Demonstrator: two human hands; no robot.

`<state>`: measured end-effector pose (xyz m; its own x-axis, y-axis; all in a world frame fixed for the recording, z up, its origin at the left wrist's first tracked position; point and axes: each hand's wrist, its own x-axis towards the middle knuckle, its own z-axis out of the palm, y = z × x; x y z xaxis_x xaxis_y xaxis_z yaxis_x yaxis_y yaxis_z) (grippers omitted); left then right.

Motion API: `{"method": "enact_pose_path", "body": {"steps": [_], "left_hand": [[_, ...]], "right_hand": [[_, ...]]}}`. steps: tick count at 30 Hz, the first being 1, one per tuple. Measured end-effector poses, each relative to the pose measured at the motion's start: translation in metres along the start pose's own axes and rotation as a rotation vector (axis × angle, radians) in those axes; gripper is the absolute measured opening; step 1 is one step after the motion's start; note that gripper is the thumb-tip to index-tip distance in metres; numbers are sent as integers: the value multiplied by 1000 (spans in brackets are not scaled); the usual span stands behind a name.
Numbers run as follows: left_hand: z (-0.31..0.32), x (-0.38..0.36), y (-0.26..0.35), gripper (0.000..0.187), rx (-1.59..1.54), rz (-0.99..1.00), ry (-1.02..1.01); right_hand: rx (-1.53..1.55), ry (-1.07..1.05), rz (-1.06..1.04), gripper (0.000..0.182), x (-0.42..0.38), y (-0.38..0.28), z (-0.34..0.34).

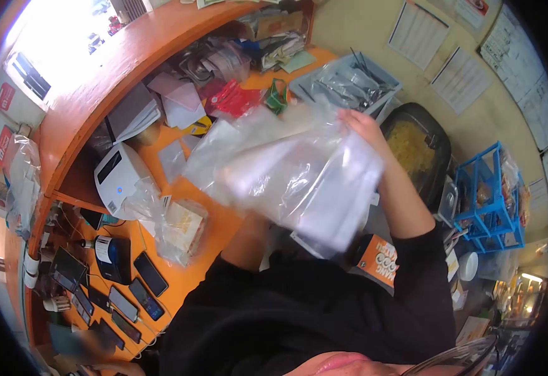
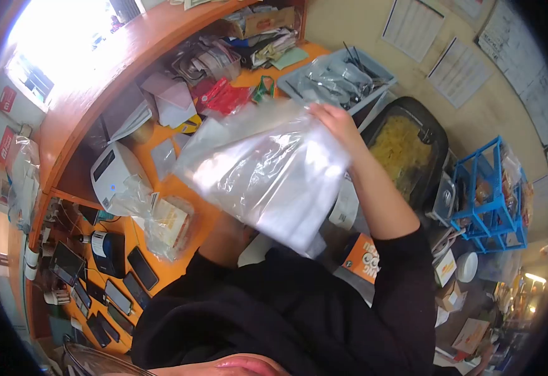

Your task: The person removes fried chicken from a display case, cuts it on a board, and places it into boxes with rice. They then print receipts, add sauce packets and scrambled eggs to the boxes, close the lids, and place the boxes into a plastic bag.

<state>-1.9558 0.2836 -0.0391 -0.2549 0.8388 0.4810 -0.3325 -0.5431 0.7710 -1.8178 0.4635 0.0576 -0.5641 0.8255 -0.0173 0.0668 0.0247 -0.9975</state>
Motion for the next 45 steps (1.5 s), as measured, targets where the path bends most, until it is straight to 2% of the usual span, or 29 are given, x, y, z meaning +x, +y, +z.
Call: {"method": "enact_pose_path", "body": {"steps": [1,3,4,5,6,7,8,11,13,16,19,21,22,26,29,32,33,34,35,36,37,38,39,40,42,43,45], "left_hand": [[1,0,11,78,-45,29,-56],[-1,-3,28,82,-139,52,-136],[-4,-4,30,76,-284,-6,-5],[-5,-8,33,71,-427,-70,137],[-5,-14,34,66,-570,-130,286],[-1,-18,34,52,-604,-152,329],[-3,-23,35,49,-552,-174,328],[-28,-52,42,39,-411,-235,337],[-50,-78,51,32,-312,-285,353],[-79,-116,77,23,-107,-417,650],[-61,-109,99,26,-141,-283,940],[-97,-143,107,25,-517,-206,729],[-98,-138,119,24,-695,-159,609],[-84,-133,143,19,9,-160,993],[-66,-106,155,20,35,-132,1153],[-110,-150,123,29,172,-29,869],[-105,-144,116,26,159,-89,945],[-93,-131,104,23,146,-150,1017],[-80,-117,93,21,135,-211,1086],[-64,-93,90,19,273,-404,965],[-58,-84,79,18,270,-522,885],[-52,-74,68,17,274,-636,794],[-62,-84,34,18,138,-682,755],[-59,-76,25,20,2,-734,710],[-46,-53,45,13,100,-726,514],[-39,-43,57,10,147,-722,424],[-51,-45,45,13,553,-531,374]], "right_hand": [[-72,78,-47,33,4,11,-16],[177,61,145,34,-3,19,-36],[310,54,248,34,-6,24,-44],[414,-120,299,30,-7,29,-54],[347,-137,241,28,-13,29,-49],[276,-155,175,26,-17,23,-42],[200,-174,104,23,-17,18,-37],[-422,-253,53,16,-3,16,-32],[-468,-181,50,12,13,19,-25],[-532,-171,-37,14,48,31,-8],[-693,-155,-237,17,83,40,28],[-766,-123,-306,19,111,50,49],[-801,-104,-345,19,128,57,58],[-983,23,-207,21,187,103,81],[-966,379,-424,25,203,134,102],[-853,245,-636,32,164,98,135],[-724,-98,-452,41,138,86,143],[-541,-595,-306,47,116,80,150],[-316,-911,-139,50,69,51,157],[-354,-1096,-58,47,28,31,159],[-329,-1089,-28,48,-6,24,162],[-461,-964,-85,41,-29,24,159],[-592,-832,-136,34,-43,24,154],[-516,-798,-92,29,-49,29,145],[-368,-728,-14,23,-54,43,116],[-331,-642,-119,25,-59,46,99],[-515,-388,-386,17,-53,54,52]]}}
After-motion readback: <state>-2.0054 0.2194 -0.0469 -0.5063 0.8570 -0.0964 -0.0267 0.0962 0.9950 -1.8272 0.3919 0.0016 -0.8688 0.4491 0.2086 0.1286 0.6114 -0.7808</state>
